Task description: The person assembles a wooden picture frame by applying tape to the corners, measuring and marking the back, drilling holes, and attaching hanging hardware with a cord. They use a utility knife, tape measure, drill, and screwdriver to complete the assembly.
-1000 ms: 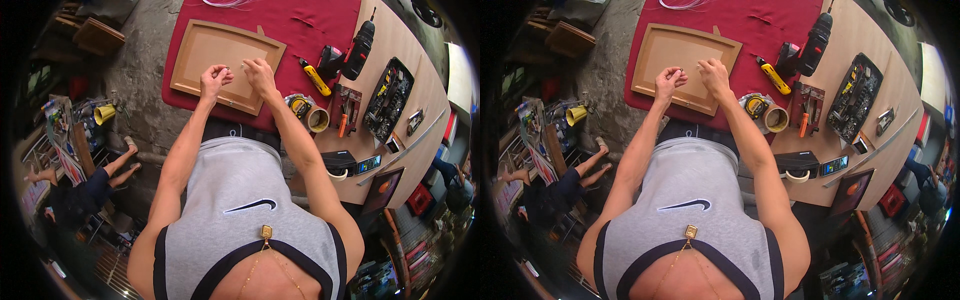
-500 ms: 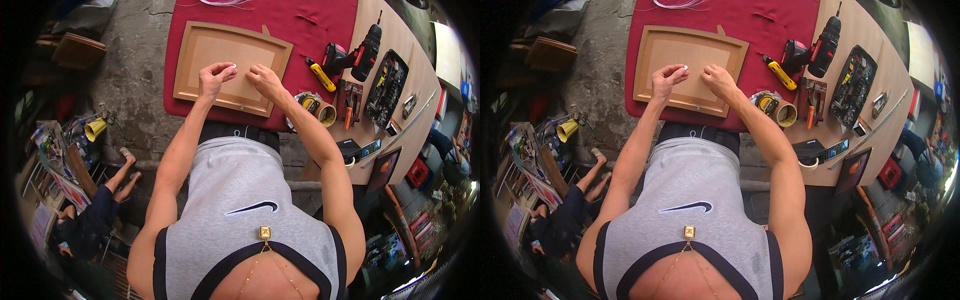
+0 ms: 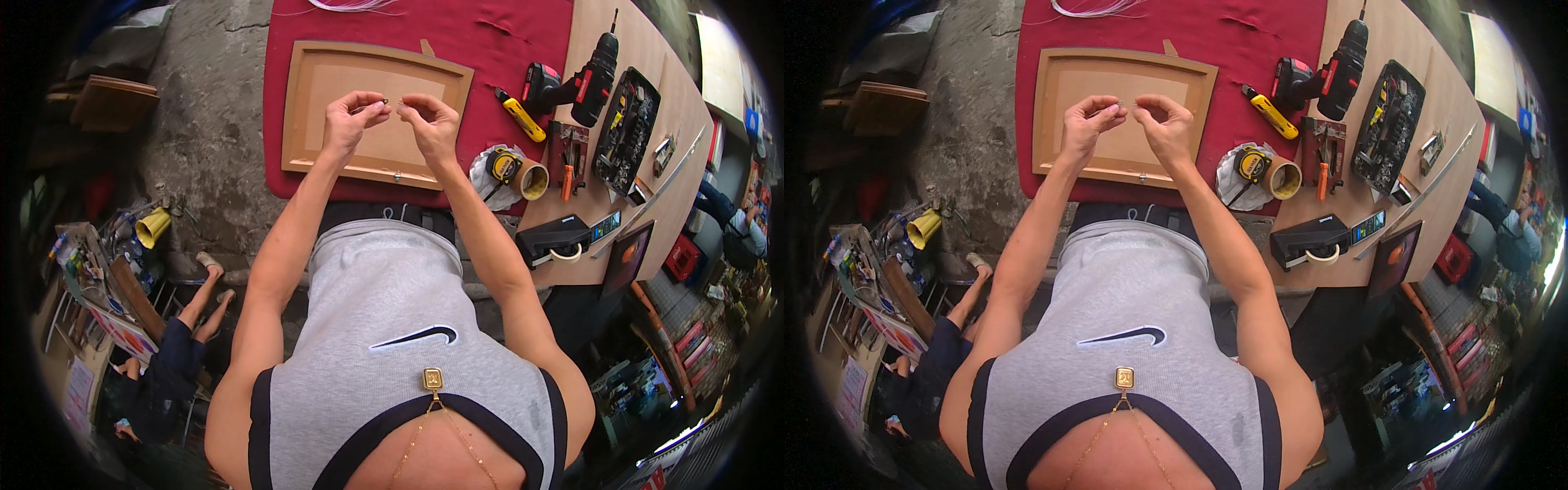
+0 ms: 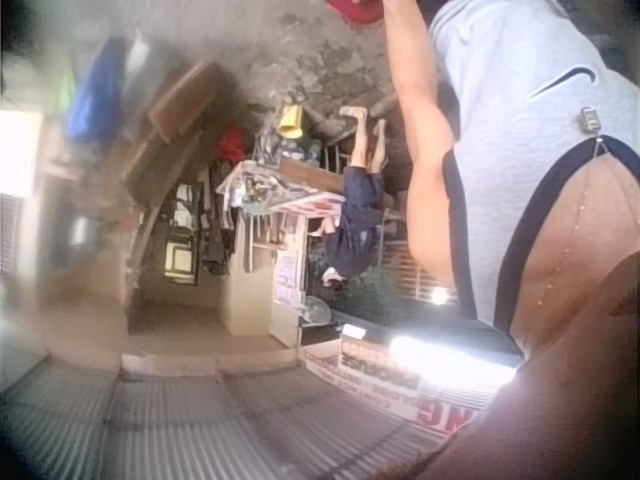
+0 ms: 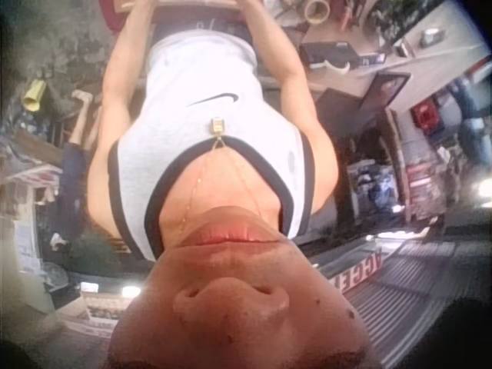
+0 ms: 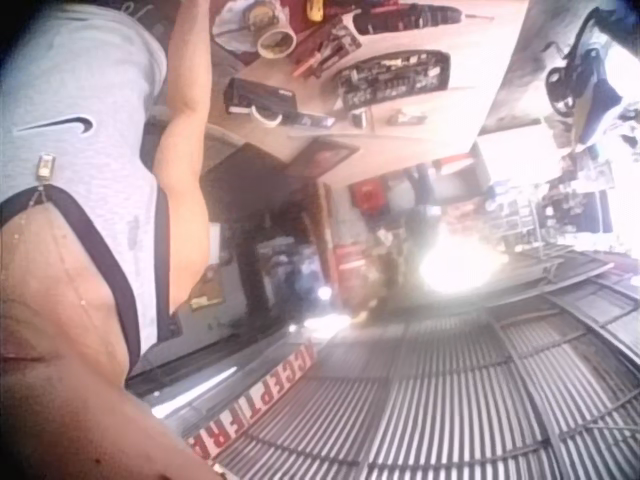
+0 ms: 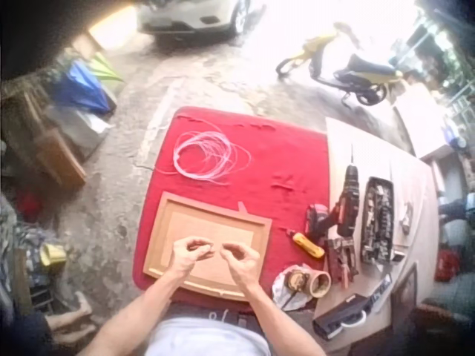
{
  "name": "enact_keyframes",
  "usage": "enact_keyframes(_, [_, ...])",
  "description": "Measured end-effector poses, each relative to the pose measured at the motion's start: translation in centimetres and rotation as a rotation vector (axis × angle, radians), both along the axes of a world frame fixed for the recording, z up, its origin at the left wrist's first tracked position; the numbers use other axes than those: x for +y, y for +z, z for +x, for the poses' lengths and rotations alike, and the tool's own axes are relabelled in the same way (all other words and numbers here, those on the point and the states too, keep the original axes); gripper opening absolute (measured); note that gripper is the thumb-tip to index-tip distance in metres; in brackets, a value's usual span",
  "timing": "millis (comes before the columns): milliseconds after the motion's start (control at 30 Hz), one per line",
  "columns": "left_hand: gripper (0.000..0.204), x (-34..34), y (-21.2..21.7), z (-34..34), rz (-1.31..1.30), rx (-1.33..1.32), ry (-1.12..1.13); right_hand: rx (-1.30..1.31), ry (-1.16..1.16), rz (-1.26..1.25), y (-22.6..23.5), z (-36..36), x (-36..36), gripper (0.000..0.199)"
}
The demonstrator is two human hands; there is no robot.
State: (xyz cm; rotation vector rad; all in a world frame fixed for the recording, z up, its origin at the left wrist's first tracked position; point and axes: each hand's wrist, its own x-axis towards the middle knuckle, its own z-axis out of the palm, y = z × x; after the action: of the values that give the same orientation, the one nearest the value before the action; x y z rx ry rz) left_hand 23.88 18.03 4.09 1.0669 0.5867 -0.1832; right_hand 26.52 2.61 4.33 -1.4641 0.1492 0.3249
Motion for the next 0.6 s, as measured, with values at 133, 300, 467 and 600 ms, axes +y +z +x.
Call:
enact_keyframes(133, [0.013, -0.3, -0.2, 0.6, -0.012, -0.019, -0.022, 0.018, -0.026, 0.101, 1.5, 0.2, 0.6, 0.018])
enact_keyframes(300, [0.012, -0.8, 0.0, 1.0, 0.024, -0.05, -0.06, 0.023, 0.025, 0.095, 1.0, 0.5, 0.1, 0.017])
enact_keyframes(467, [0.011, -1.1, -0.6, 1.2, 0.001, -0.092, -0.125, 0.023, 0.085, 0.025, 0.3, 1.4, -0.8, 0.015])
enact_keyframes(600, [0.015, -0.7, -0.4, 1.9, -0.012, -0.076, -0.241, 0.147, 0.139, 0.145, 0.3, 2.4, -2.0, 0.014])
